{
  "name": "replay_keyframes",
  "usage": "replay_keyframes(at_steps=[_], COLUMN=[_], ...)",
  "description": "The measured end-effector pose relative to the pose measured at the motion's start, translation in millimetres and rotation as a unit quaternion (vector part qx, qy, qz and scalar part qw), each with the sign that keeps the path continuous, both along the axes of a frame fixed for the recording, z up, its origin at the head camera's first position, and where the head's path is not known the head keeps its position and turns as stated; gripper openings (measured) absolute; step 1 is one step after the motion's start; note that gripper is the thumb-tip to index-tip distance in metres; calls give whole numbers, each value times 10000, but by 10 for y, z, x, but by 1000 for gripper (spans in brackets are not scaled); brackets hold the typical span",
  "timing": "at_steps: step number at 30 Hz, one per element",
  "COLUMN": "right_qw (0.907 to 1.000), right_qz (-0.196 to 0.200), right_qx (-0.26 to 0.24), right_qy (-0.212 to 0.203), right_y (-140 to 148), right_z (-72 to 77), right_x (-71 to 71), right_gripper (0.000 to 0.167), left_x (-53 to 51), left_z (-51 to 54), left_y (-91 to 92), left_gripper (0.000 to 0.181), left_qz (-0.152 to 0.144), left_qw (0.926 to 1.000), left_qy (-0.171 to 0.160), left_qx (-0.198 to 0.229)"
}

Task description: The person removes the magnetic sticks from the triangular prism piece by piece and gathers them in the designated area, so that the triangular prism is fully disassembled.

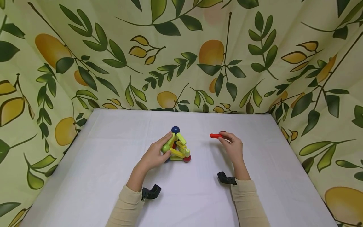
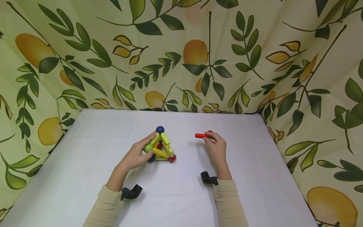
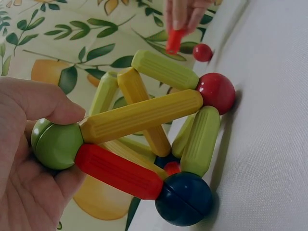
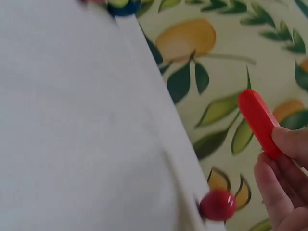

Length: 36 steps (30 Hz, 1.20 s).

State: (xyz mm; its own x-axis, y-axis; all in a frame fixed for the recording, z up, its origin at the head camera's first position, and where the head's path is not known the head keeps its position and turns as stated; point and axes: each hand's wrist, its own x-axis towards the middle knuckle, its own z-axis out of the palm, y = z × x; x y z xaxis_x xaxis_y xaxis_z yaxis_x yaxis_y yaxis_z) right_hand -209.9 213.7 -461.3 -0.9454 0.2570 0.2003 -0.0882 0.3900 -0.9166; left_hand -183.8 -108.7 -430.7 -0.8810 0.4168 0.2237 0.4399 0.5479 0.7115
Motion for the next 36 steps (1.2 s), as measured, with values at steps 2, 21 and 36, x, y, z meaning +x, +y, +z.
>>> replay_keyframes(at_steps=[2, 21, 36], right_qw=[9993, 9888, 9850], right_qz=[-54, -468, -275], right_qx=[-7, 694, 1480], right_qy=[-371, -1237, -839], right_y=[108, 518, 516], right_z=[-63, -385, -450], right_x=[-5, -48, -56], right_gripper=[28, 28, 28], left_x=[1, -3, -3], left_z=[-3, -12, -14], left_y=[-1, -9, 0], left_gripper=[65, 65, 64], left_qz=[2, -46, -24], left_qw=[10000, 9999, 9999], left_qy=[20, 104, 113], left_qx=[9, 44, 35])
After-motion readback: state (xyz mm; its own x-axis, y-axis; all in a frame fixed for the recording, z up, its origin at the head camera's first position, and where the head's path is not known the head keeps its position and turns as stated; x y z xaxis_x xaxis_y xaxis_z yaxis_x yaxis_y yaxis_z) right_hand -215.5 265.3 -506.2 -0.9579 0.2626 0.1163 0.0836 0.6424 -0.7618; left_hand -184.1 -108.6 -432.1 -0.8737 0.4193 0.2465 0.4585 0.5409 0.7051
